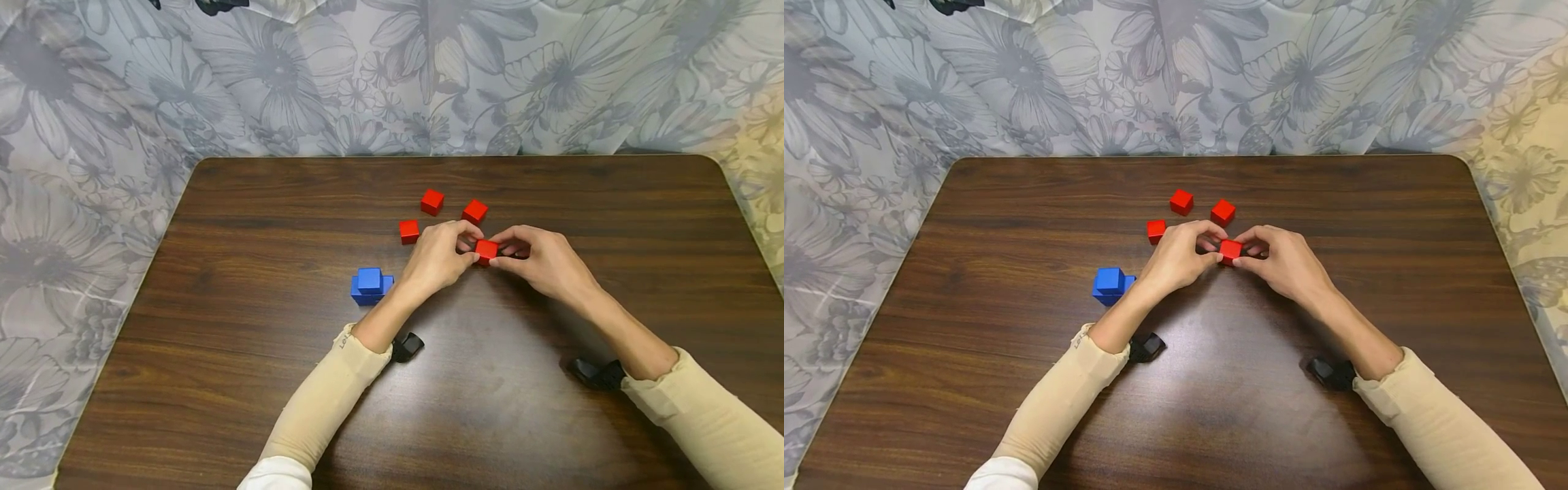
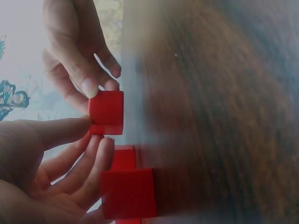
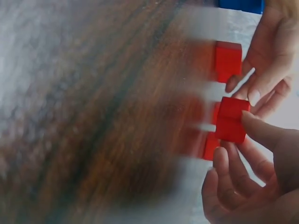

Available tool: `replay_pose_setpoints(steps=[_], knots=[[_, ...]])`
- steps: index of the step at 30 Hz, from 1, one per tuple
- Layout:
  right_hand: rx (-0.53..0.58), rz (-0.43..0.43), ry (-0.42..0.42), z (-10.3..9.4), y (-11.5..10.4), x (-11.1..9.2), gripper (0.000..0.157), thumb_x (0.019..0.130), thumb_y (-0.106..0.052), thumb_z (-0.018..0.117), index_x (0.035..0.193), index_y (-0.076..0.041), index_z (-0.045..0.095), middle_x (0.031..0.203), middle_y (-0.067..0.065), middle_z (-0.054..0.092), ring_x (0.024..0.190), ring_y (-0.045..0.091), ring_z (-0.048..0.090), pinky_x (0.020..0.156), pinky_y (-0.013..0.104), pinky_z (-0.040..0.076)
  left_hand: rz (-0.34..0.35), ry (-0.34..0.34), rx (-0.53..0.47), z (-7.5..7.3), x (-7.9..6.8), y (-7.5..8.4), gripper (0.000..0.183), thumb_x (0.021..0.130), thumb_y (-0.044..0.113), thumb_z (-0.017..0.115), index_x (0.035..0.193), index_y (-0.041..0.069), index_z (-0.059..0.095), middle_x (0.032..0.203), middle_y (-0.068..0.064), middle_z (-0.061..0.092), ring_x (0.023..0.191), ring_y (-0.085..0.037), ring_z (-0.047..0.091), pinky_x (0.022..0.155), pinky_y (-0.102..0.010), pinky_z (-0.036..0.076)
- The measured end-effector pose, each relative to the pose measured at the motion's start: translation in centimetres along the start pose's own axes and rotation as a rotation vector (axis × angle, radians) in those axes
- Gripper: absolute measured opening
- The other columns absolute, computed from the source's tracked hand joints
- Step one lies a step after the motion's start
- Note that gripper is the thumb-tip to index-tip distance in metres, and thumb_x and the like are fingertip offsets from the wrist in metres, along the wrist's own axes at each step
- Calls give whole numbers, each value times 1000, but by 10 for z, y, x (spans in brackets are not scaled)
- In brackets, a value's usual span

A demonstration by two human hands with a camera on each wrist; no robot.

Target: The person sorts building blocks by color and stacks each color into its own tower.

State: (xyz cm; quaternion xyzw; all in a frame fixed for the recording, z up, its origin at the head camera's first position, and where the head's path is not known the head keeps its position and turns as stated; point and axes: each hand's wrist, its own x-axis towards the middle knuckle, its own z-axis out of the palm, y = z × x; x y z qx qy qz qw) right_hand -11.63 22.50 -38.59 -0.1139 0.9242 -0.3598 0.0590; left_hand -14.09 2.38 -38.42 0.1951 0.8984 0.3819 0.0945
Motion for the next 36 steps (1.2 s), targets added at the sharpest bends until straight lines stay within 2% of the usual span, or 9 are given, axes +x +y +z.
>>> replay_pose_setpoints(steps=[5, 10, 19, 25, 30, 36], knots=[[19, -34, 12, -4, 0, -4, 23, 88, -27, 78, 110, -21, 73, 91, -4, 71, 81, 12, 64, 68, 17, 45, 21, 23, -26, 1, -1, 2, 24, 87, 13, 78, 110, 15, 72, 104, 3, 69, 85, -1, 66, 71, -12, 46], [24, -62, 37, -11, -1, -9, 23, 87, -25, 79, 109, -22, 73, 94, -5, 71, 83, 10, 64, 68, 15, 44, 45, 33, -60, 1, -4, 6, 23, 87, 16, 79, 109, 15, 72, 103, 4, 70, 88, -4, 65, 75, -12, 46], [92, -103, 79, -20, -7, -20, 28, 83, -17, 82, 109, -20, 73, 98, -3, 72, 81, 9, 66, 68, 13, 48, 110, 51, -205, -3, -12, 12, 25, 86, 13, 79, 110, 14, 71, 105, 4, 67, 95, -9, 66, 81, -12, 49], [101, -120, 69, -21, -10, -28, 30, 82, -13, 83, 109, -20, 72, 98, -4, 71, 81, 5, 67, 68, 14, 48, 118, 40, -224, -6, -20, 13, 25, 86, 14, 79, 109, 15, 70, 103, 6, 66, 94, -6, 63, 81, -12, 49], [80, -131, 61, -21, -13, -34, 30, 82, -15, 83, 108, -25, 72, 94, -10, 71, 80, 6, 66, 66, 16, 46, 151, 56, -227, -4, -31, 14, 26, 85, 13, 80, 109, 13, 70, 103, 5, 65, 94, -5, 63, 81, -11, 49], [91, -170, 66, -20, -18, -41, 31, 81, -12, 84, 107, -24, 73, 94, -9, 69, 78, 6, 65, 66, 15, 45, 169, 71, -229, -4, -42, 17, 27, 85, 13, 81, 110, 12, 69, 104, 4, 66, 92, -7, 64, 81, -10, 48]])
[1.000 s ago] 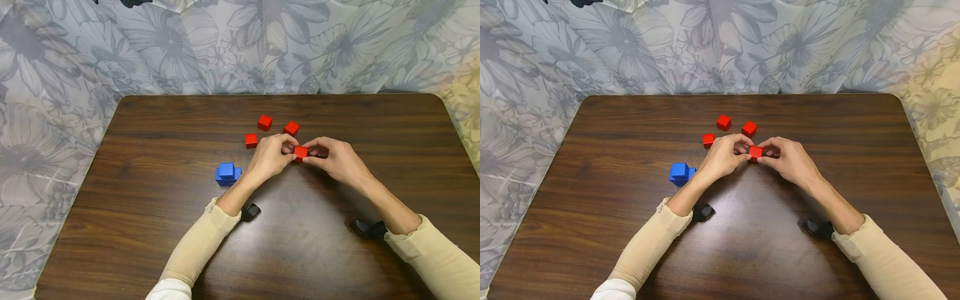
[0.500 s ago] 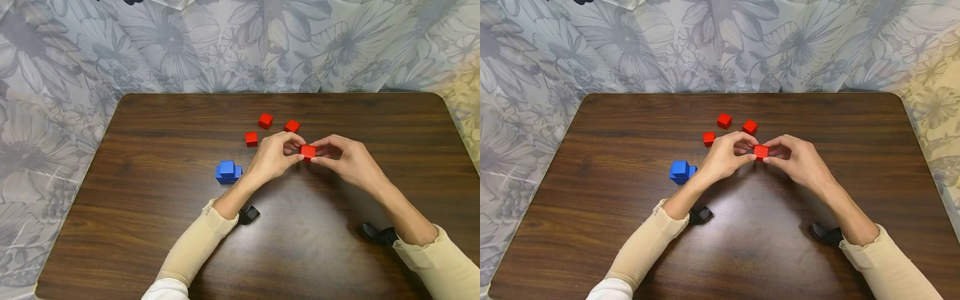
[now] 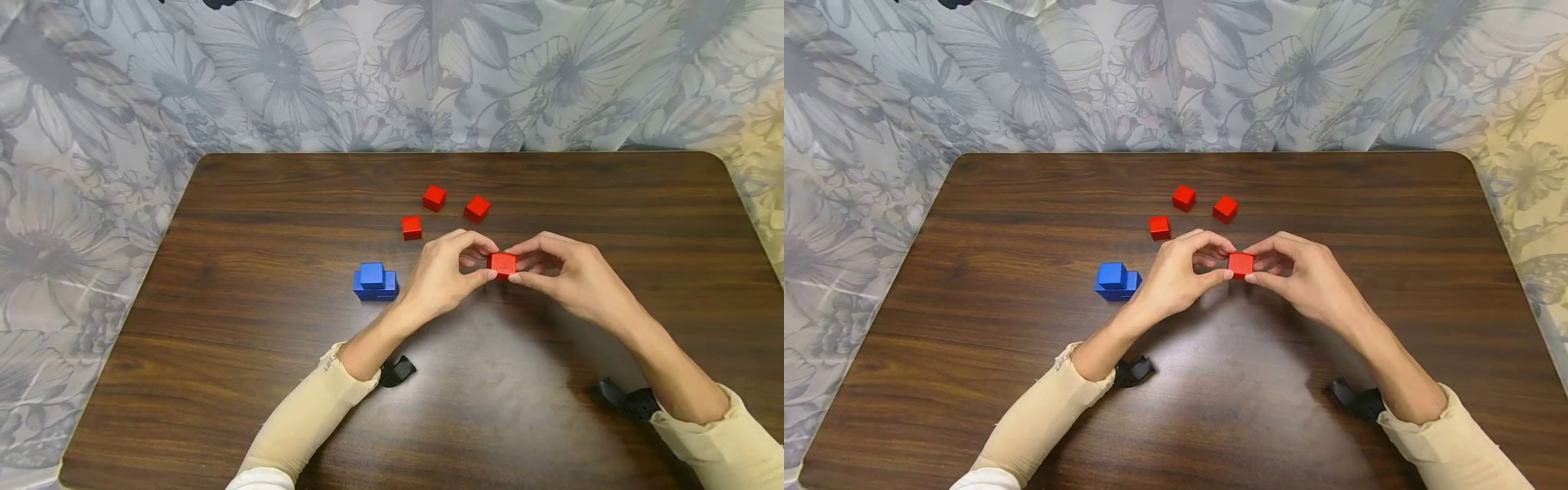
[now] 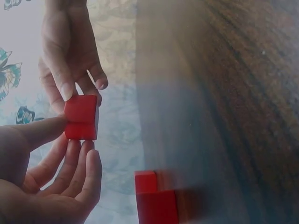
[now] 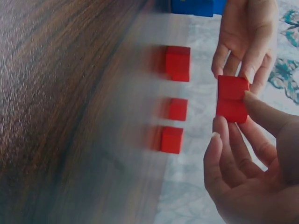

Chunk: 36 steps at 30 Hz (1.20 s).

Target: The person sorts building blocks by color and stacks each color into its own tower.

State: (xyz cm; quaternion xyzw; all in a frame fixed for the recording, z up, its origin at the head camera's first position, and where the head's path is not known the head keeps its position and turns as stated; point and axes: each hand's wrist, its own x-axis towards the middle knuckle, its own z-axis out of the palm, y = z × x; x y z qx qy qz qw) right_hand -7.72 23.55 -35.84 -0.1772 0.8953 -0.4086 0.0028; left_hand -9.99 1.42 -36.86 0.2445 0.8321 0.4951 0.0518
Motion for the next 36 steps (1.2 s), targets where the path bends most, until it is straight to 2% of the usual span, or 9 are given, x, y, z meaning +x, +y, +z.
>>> replay_pose_setpoints(steps=[5, 11, 18, 30, 36], knots=[[0, -33, 1, 2, -1, -1, 32, 80, -11, 84, 107, -24, 73, 94, -11, 68, 78, 5, 65, 66, 15, 47, -5, 3, -36, -1, -4, 0, 27, 84, 12, 81, 109, 11, 70, 103, 3, 66, 93, -9, 64, 81, -11, 49], [27, -17, -18, 7, 0, -4, 32, 80, -10, 84, 105, -25, 72, 95, -14, 67, 79, 6, 66, 66, 16, 49, -20, -11, -49, -2, -10, -2, 27, 84, 11, 81, 108, 11, 70, 103, 4, 65, 93, -6, 64, 81, -11, 50], [125, 0, -59, 17, -4, -7, 30, 82, -10, 82, 109, -20, 72, 98, -7, 70, 80, 10, 68, 70, 18, 52, -31, -11, -45, -4, -22, -5, 27, 84, 11, 81, 108, 12, 69, 103, 4, 65, 91, -7, 65, 82, -13, 51], [159, -7, -131, 33, 1, -9, 27, 82, -8, 82, 106, -14, 72, 99, -5, 69, 81, 11, 68, 71, 21, 55, -96, -35, -36, -2, -39, -11, 27, 84, 8, 80, 108, 9, 68, 100, 2, 64, 93, -8, 65, 80, -15, 52], [169, 15, -174, 41, 2, -5, 26, 81, -8, 82, 104, -14, 72, 98, -4, 70, 81, 10, 69, 70, 23, 56, -161, -42, 25, -4, -43, -12, 25, 85, 7, 79, 108, 9, 70, 101, -1, 66, 91, -10, 66, 78, -14, 51]])
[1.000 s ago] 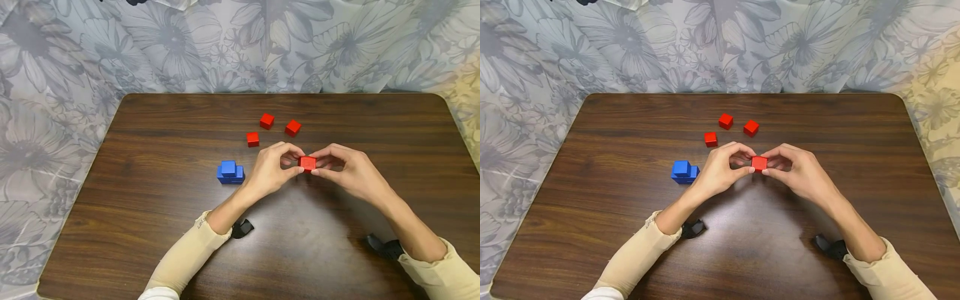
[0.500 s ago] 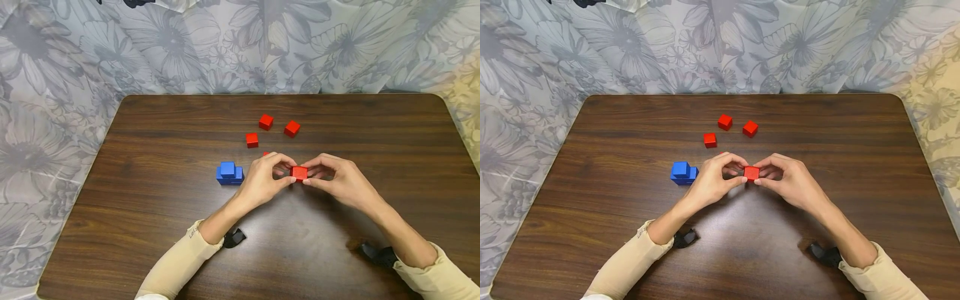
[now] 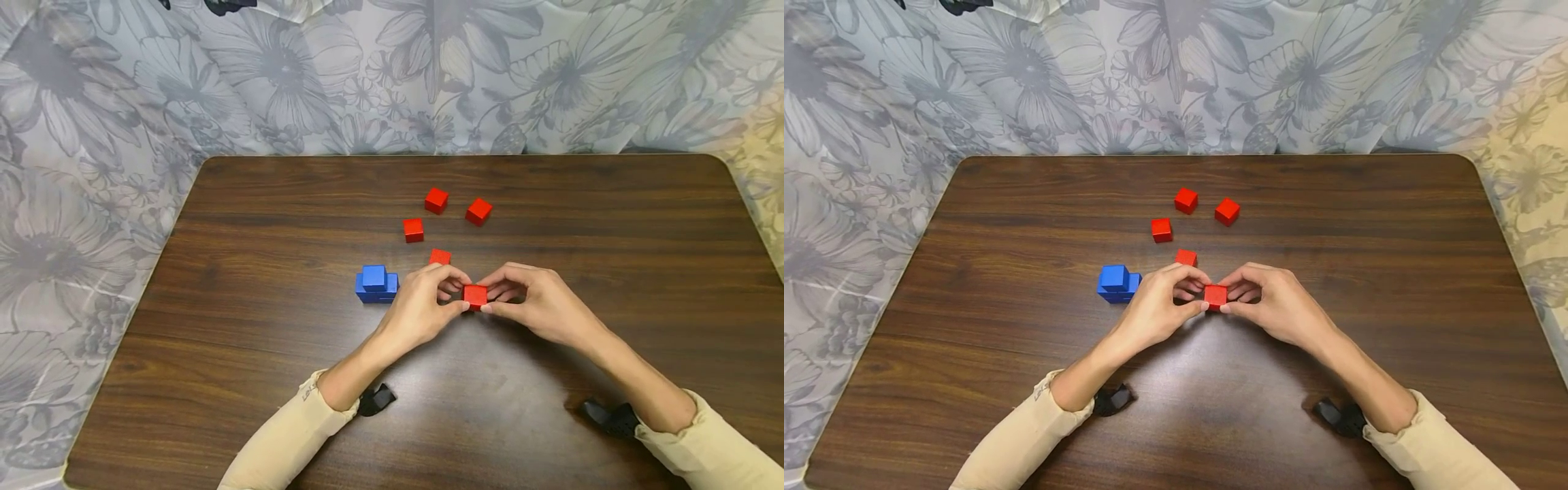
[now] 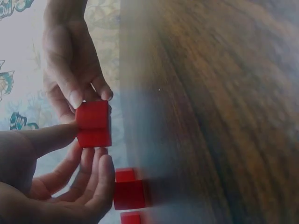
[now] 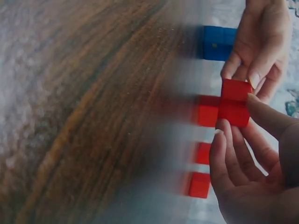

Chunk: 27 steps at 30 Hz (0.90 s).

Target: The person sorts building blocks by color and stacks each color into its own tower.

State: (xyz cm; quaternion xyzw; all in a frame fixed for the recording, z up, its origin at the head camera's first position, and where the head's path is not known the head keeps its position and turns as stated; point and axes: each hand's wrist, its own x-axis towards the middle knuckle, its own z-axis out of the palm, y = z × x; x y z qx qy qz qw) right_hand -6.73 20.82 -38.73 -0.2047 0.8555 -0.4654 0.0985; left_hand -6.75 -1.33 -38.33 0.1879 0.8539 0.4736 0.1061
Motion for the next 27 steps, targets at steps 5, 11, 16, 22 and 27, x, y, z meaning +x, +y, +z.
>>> replay_pose_setpoints(steps=[5, 11, 16, 22, 27], knots=[[-8, 25, -35, 6, 2, 5, 26, 80, -8, 83, 103, -14, 72, 95, -4, 71, 80, 9, 70, 69, 24, 56, -68, 2, 22, 1, -3, -1, 24, 85, 5, 78, 108, 7, 70, 101, -5, 67, 90, -13, 67, 77, -15, 52], [-35, 30, -49, 11, 4, 10, 25, 79, -8, 84, 101, -13, 73, 92, -4, 72, 80, 8, 70, 69, 24, 56, -102, 21, 41, 3, -4, -4, 25, 84, 2, 78, 106, 7, 70, 99, -3, 67, 88, -11, 67, 76, -13, 51], [-35, 35, -55, 12, 5, 12, 26, 79, -7, 84, 101, -13, 72, 92, -3, 72, 80, 8, 70, 70, 24, 56, -116, 22, 40, 3, -5, -5, 25, 84, 2, 78, 106, 7, 70, 99, -3, 66, 90, -12, 67, 77, -14, 52], [-39, 50, -66, 12, 6, 13, 25, 79, -7, 84, 101, -13, 72, 92, -3, 72, 81, 9, 70, 70, 25, 56, -135, 5, 25, 4, -4, -7, 26, 84, 4, 79, 107, 9, 69, 100, -2, 66, 90, -13, 67, 78, -16, 52], [-46, 67, -76, 12, 5, 13, 25, 80, -7, 83, 101, -13, 72, 90, -3, 73, 81, 10, 70, 71, 25, 56, -159, -6, 11, 5, -3, -8, 27, 84, 4, 79, 108, 10, 69, 101, -2, 66, 92, -12, 67, 79, -17, 52]])
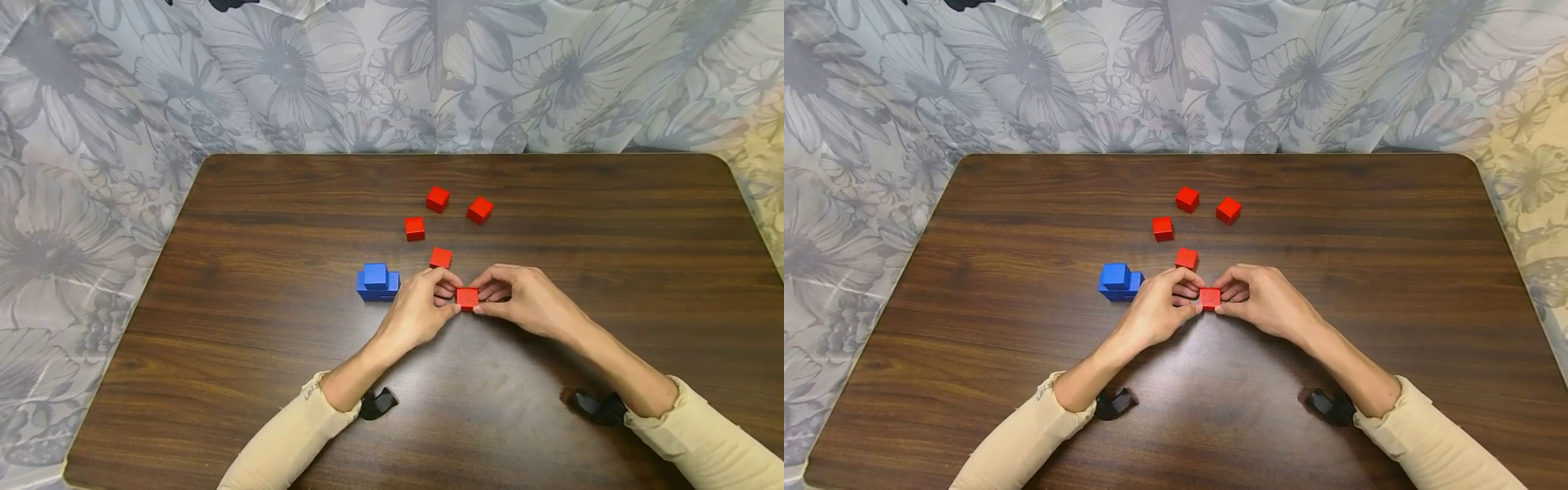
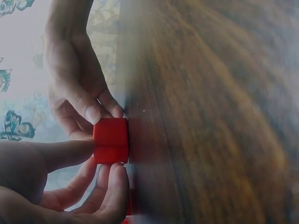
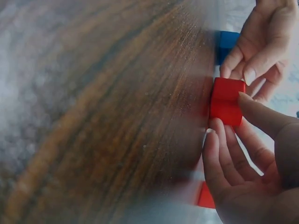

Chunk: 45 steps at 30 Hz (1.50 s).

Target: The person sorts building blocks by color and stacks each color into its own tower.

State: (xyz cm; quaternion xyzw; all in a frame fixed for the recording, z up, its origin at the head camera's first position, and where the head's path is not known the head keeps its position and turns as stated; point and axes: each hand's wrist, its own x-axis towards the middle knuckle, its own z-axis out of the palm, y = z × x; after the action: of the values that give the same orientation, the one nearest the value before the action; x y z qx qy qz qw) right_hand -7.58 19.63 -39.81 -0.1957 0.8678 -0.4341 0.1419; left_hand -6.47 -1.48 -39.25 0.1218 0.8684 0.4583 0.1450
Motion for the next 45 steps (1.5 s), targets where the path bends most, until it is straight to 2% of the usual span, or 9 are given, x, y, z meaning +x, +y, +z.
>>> replay_pose_setpoints(steps=[12, 19, 26, 37, 45], knots=[[-11, 20, -17, -3, 1, -1, 27, 81, -8, 83, 105, -11, 70, 90, -2, 72, 82, 10, 70, 73, 23, 55, -49, -3, -129, 4, 4, -6, 27, 83, 4, 79, 107, 12, 69, 101, 1, 67, 88, -8, 67, 77, -18, 52], [-3, 21, -33, -5, 1, -1, 30, 81, -10, 83, 108, -10, 69, 95, -1, 72, 85, 12, 70, 74, 25, 56, -40, 7, -94, 5, 3, -6, 27, 83, 5, 80, 106, 13, 69, 99, 1, 67, 87, -7, 67, 76, -17, 52], [8, 12, -15, -15, 0, 2, 32, 84, -13, 81, 112, -6, 69, 104, 5, 71, 88, 14, 70, 76, 24, 56, -42, 4, -96, 5, 0, -5, 27, 82, 4, 80, 105, 13, 69, 100, 2, 67, 87, -8, 67, 75, -17, 52], [7, -58, 94, -31, 8, 17, 35, 84, -14, 82, 115, -7, 69, 106, 7, 71, 85, 10, 68, 71, 18, 53, -56, -25, -99, 1, -1, -4, 27, 82, 4, 81, 105, 14, 69, 102, 3, 68, 87, -8, 67, 74, -18, 52], [5, -14, 116, -32, 12, 31, 35, 83, -15, 82, 115, -11, 69, 107, 2, 71, 87, 11, 67, 72, 20, 53, -58, -30, -87, 1, -2, -3, 26, 83, 4, 80, 105, 14, 69, 102, 3, 69, 88, -7, 66, 76, -18, 52]])
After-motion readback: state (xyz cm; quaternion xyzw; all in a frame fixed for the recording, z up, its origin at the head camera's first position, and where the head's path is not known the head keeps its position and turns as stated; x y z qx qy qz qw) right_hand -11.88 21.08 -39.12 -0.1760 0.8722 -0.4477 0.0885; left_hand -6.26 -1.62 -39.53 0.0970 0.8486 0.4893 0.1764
